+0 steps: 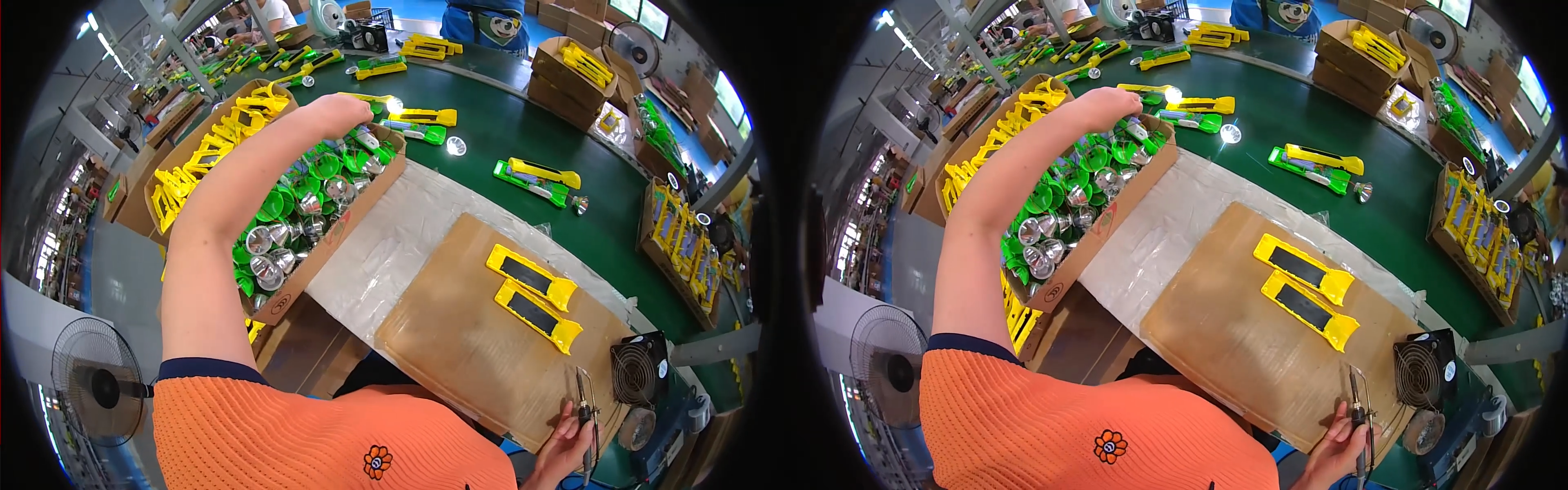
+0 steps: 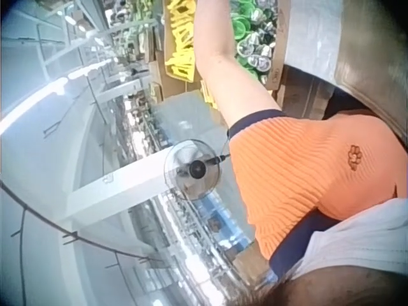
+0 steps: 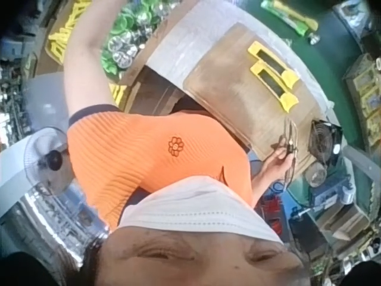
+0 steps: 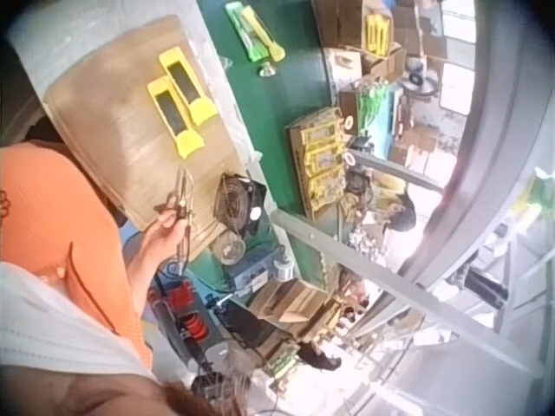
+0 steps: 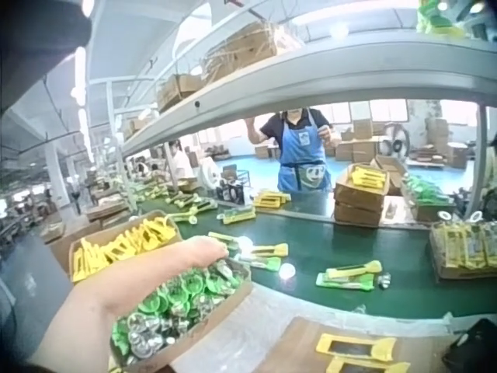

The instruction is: Assembling solar-powered flashlights by soldering internal components and fitting the yellow plastic casings.

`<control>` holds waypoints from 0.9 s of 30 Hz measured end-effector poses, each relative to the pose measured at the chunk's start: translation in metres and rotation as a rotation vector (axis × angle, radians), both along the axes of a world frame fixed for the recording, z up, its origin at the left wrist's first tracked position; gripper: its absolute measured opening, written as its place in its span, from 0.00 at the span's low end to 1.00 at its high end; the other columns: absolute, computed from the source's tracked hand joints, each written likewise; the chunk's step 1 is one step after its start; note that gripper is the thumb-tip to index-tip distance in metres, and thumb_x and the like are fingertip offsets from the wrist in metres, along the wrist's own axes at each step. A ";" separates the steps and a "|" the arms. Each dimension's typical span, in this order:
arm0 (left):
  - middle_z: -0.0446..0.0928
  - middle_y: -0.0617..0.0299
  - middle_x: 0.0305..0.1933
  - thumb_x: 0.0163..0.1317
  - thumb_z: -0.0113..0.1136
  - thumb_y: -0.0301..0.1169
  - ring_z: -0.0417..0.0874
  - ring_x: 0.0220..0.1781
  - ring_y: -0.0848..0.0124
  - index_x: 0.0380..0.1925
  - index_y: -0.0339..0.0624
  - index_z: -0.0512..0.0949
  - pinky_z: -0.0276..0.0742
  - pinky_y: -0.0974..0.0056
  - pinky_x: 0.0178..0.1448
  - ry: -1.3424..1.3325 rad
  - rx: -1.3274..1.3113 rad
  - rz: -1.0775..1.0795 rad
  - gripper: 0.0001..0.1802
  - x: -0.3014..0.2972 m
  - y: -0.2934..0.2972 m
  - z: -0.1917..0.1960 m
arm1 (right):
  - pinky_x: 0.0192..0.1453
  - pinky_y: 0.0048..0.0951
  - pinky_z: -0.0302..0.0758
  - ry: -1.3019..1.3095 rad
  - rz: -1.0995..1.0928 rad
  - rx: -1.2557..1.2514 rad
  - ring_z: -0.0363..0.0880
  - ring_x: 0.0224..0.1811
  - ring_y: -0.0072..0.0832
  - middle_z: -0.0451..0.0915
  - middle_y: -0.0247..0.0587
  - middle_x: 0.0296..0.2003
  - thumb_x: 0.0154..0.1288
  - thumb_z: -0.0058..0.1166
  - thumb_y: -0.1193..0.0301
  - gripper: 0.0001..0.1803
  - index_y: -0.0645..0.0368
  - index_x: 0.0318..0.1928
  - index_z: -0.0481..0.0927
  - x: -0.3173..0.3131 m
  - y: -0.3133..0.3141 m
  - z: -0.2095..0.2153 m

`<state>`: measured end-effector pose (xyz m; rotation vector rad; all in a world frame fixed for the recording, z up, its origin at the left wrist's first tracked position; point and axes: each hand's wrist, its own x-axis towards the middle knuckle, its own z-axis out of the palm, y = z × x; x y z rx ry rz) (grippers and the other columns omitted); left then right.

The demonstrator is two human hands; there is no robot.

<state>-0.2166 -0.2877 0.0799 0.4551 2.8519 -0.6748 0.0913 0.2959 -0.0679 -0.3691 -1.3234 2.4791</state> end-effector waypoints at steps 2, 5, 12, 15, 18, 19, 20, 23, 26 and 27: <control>0.79 0.58 0.47 0.52 0.60 0.19 0.80 0.54 0.57 0.42 0.46 0.80 0.78 0.55 0.56 0.035 -0.005 -0.002 0.16 0.006 -0.001 0.006 | 0.73 0.43 0.68 0.026 0.028 0.021 0.63 0.22 0.19 0.59 0.29 0.18 0.77 0.45 0.70 0.05 0.55 0.42 0.66 0.000 -0.002 0.000; 0.81 0.59 0.43 0.56 0.59 0.23 0.83 0.50 0.57 0.38 0.46 0.80 0.81 0.54 0.50 0.167 -0.027 0.001 0.10 0.022 -0.009 0.026 | 0.70 0.43 0.70 -0.010 -0.045 0.033 0.61 0.21 0.16 0.58 0.29 0.18 0.76 0.47 0.68 0.10 0.54 0.37 0.61 -0.002 -0.010 0.008; 0.79 0.59 0.42 0.51 0.61 0.23 0.82 0.48 0.56 0.40 0.46 0.79 0.80 0.53 0.48 0.434 0.340 -0.153 0.14 0.095 0.072 0.066 | 0.71 0.43 0.69 0.023 -0.029 -0.093 0.63 0.23 0.19 0.60 0.29 0.18 0.77 0.46 0.69 0.05 0.54 0.41 0.67 0.005 -0.002 0.006; 0.78 0.58 0.40 0.50 0.62 0.22 0.82 0.46 0.56 0.40 0.45 0.78 0.81 0.55 0.47 0.332 0.552 -0.284 0.15 0.142 0.149 0.029 | 0.72 0.42 0.68 0.050 0.022 -0.149 0.65 0.24 0.21 0.60 0.29 0.19 0.77 0.46 0.68 0.06 0.55 0.39 0.70 0.007 0.001 0.001; 0.79 0.59 0.43 0.53 0.62 0.25 0.81 0.47 0.59 0.42 0.43 0.79 0.82 0.59 0.46 0.214 0.687 -0.384 0.14 0.187 0.222 -0.021 | 0.72 0.42 0.67 0.049 0.036 -0.158 0.65 0.25 0.21 0.61 0.29 0.19 0.77 0.45 0.67 0.09 0.54 0.36 0.69 0.005 0.002 0.003; 0.79 0.59 0.44 0.54 0.62 0.26 0.81 0.48 0.60 0.43 0.42 0.79 0.82 0.60 0.46 0.181 0.721 -0.397 0.14 0.200 0.237 -0.041 | 0.73 0.42 0.66 0.068 0.065 -0.149 0.65 0.25 0.21 0.61 0.29 0.19 0.77 0.45 0.67 0.09 0.53 0.36 0.69 0.006 0.003 0.001; 0.79 0.59 0.44 0.54 0.62 0.26 0.81 0.48 0.60 0.43 0.42 0.79 0.82 0.60 0.46 0.156 0.733 -0.401 0.14 0.209 0.246 -0.057 | 0.73 0.41 0.66 0.083 0.072 -0.161 0.65 0.25 0.22 0.62 0.29 0.19 0.77 0.45 0.68 0.07 0.53 0.38 0.70 0.007 0.003 0.001; 0.80 0.61 0.47 0.54 0.66 0.30 0.81 0.46 0.61 0.47 0.43 0.80 0.82 0.60 0.47 0.135 0.826 -0.503 0.18 0.215 0.264 -0.096 | 0.71 0.40 0.66 0.119 0.089 -0.155 0.66 0.25 0.22 0.62 0.29 0.19 0.76 0.45 0.70 0.04 0.54 0.40 0.70 0.011 0.001 0.009; 0.80 0.60 0.49 0.55 0.69 0.30 0.82 0.44 0.60 0.47 0.44 0.80 0.82 0.60 0.46 0.054 0.956 -0.396 0.18 0.213 0.261 -0.086 | 0.72 0.40 0.65 0.148 0.128 -0.092 0.65 0.23 0.21 0.60 0.28 0.17 0.74 0.45 0.71 0.02 0.54 0.42 0.68 0.014 -0.002 0.020; 0.81 0.60 0.47 0.56 0.69 0.30 0.83 0.42 0.60 0.45 0.46 0.82 0.82 0.59 0.45 0.100 1.000 -0.377 0.16 0.212 0.265 -0.080 | 0.71 0.41 0.67 0.146 0.131 -0.092 0.65 0.21 0.20 0.61 0.28 0.15 0.72 0.47 0.71 0.05 0.54 0.43 0.67 0.017 -0.002 0.022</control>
